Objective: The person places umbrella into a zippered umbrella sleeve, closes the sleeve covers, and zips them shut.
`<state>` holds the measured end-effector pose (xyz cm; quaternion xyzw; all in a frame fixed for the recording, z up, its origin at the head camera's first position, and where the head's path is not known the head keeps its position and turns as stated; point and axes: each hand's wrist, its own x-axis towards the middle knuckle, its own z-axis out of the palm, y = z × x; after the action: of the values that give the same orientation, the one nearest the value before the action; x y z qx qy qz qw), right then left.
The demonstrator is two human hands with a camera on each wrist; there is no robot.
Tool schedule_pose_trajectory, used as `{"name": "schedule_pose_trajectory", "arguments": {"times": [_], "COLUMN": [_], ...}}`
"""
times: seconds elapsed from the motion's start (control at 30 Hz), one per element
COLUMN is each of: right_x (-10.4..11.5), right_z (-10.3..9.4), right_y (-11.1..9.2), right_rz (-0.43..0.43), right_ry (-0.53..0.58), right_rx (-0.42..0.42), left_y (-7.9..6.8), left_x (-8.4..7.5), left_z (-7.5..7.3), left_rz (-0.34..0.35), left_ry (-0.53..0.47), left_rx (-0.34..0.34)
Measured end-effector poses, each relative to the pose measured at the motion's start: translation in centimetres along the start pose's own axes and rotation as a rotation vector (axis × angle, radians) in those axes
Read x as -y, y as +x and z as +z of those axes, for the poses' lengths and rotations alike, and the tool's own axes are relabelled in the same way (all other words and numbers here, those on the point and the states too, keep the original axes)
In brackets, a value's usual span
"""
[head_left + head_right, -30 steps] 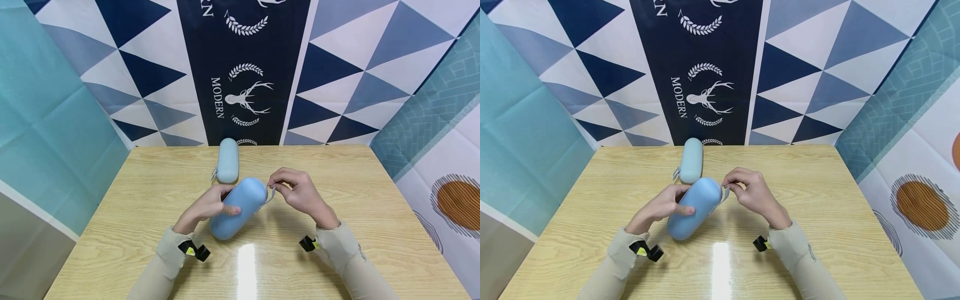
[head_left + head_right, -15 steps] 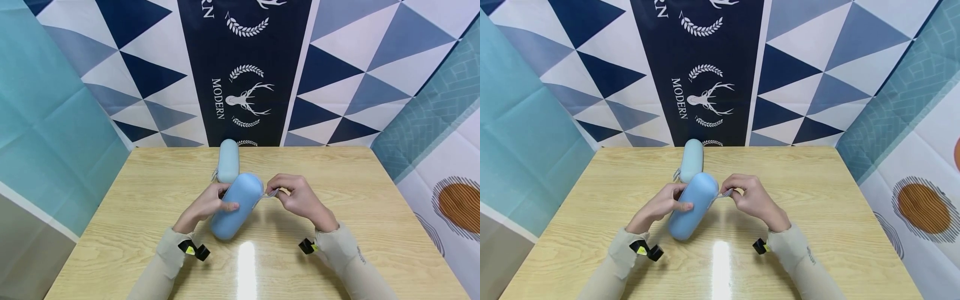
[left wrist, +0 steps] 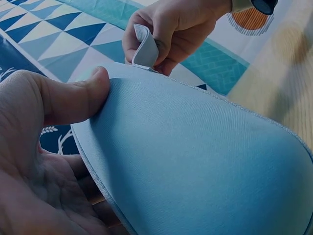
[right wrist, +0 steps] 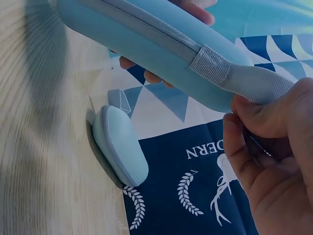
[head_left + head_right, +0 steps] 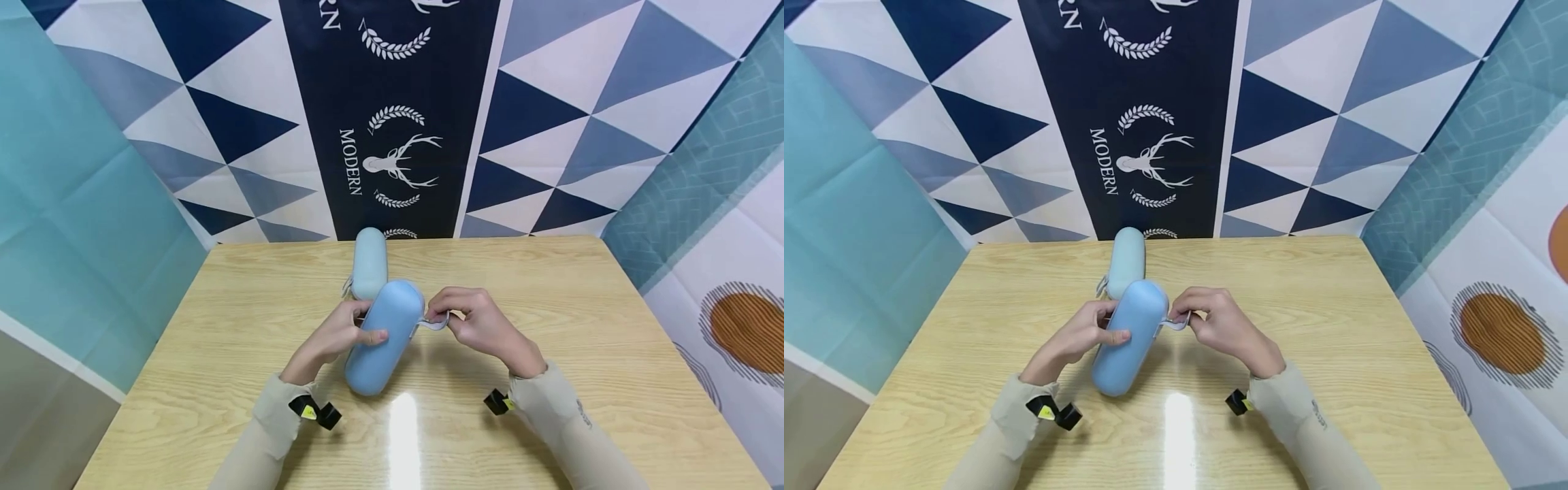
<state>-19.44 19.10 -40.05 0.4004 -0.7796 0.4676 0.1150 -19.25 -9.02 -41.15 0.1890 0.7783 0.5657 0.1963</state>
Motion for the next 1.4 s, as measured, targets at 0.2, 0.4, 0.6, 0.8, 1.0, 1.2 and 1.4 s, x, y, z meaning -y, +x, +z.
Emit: {"name": "schedule_pose_trajectory", "arguments": {"times": [0.2,0.4,0.6,0.8,1.0,1.2,1.4], "right_x": [0.2,0.2,-0.6,-2.0,-3.3,-3.9,-3.2], "right_z": [-1.3,-1.9,-0.2,0.9,1.2,1.1,-0.3], "right_y": [0.3,0.5,0.2,-0.7,-1.9,-3.1,-4.2], "right_rz": [0.179,0.359,0.316,0.386,0.412,0.480,0.460], "right_ry": [-0.124,-0.197,-0.120,-0.098,-0.095,-0.082,-0.178], "right_rx": [0.183,0.155,0.307,0.435,0.505,0.503,0.432], "left_y": [0.4,0.8,1.5,2.2,1.4,-1.7,-3.0], "left_x": [0.2,0.5,0.2,0.4,1.2,2.4,3.5], "left_z": [0.1,0.4,1.2,1.8,1.1,-0.8,-1.2], "left_rz": [-0.035,-0.109,-0.133,-0.148,-0.181,-0.224,-0.191], "left_ry": [0.010,0.081,0.220,0.294,0.426,0.409,0.241], "left_rx": [0.005,0.056,0.116,0.130,0.083,0.045,-0.012]}}
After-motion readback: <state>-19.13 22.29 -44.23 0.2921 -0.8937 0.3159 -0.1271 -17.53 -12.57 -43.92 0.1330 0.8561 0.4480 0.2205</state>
